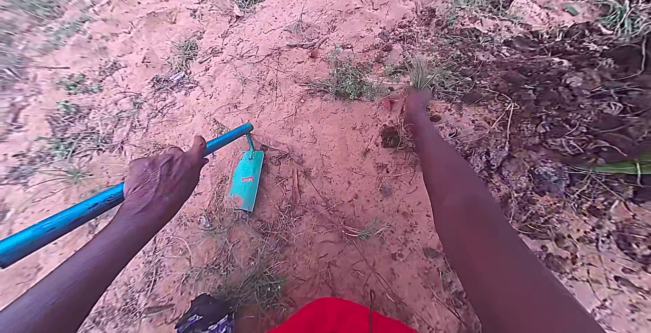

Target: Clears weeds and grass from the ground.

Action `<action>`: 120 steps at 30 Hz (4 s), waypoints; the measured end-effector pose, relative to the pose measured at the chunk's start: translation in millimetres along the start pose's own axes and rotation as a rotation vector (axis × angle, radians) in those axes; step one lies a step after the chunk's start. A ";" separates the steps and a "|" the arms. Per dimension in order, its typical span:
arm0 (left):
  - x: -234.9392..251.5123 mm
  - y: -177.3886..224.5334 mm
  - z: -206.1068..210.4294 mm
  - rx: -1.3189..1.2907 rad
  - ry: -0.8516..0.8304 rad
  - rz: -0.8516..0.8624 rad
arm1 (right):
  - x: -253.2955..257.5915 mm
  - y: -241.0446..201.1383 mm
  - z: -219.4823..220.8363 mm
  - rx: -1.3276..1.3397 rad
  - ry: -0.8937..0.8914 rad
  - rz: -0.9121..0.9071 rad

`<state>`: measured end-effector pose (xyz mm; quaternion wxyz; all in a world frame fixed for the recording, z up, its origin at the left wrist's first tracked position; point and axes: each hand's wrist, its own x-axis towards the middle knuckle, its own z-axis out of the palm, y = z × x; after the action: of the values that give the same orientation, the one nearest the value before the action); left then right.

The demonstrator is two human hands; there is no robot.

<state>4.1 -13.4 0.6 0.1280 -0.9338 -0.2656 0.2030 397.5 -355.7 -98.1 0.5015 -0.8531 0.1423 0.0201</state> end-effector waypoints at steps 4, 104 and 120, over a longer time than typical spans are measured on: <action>0.0 -1.8 2.1 -0.031 0.022 0.021 | -57.8 14.4 -30.1 -0.161 -0.036 -0.139; 1.3 -6.8 5.4 -0.032 0.033 0.036 | -81.3 43.6 -87.4 0.174 -0.020 -0.147; 6.0 -9.5 5.4 0.007 -0.021 0.009 | 17.1 -33.0 -49.2 -0.353 -0.177 -0.319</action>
<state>2.1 -1.6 -2.7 0.1274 -0.9324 -0.2618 0.2141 417.3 -386.8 -48.6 0.3520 -0.9341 -0.0441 0.0399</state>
